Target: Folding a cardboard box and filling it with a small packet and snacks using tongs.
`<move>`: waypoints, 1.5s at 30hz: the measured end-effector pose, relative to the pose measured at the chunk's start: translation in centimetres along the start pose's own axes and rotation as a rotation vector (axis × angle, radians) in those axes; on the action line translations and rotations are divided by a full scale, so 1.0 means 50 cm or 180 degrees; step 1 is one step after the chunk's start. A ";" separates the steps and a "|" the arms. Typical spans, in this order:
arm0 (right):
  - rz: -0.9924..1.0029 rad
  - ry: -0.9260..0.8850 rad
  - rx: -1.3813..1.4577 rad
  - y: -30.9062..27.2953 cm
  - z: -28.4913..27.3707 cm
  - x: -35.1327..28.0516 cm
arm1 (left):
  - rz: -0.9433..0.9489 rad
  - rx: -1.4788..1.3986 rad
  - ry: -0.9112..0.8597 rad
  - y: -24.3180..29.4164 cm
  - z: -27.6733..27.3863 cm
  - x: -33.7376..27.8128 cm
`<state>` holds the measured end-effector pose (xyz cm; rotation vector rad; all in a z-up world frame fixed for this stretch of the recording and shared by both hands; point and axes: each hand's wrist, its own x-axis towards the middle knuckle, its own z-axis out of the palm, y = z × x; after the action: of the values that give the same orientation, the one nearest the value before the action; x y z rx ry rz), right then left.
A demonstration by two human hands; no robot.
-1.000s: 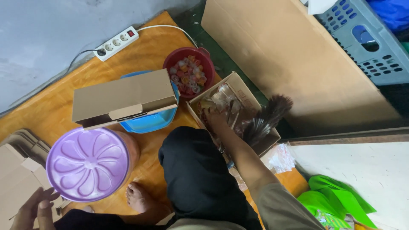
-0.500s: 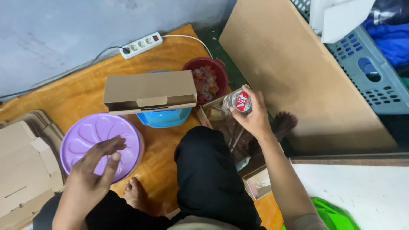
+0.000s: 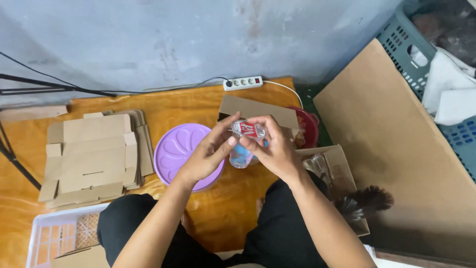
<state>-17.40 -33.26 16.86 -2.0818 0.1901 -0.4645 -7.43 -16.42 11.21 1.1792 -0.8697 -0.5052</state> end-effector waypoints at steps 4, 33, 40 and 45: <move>0.0655 -0.0457 0.0098 -0.003 0.075 0.044 | -0.0189 -0.0076 0.0575 0.012 -0.037 -0.010; 0.1823 -0.0482 0.2119 0.107 0.322 0.087 | -0.0341 0.0501 0.2134 -0.176 -0.156 -0.077; 0.1959 -0.0400 0.2801 0.227 0.325 0.094 | -0.0473 0.0970 0.2075 -0.188 -0.157 -0.061; 0.2082 -0.0358 0.2718 0.190 0.317 0.092 | -0.0735 -0.0291 0.1691 -0.163 -0.142 -0.052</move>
<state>-6.41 -27.25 2.55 -1.1119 0.4881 0.0002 -2.53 -13.02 1.84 1.2549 -0.2545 -0.3840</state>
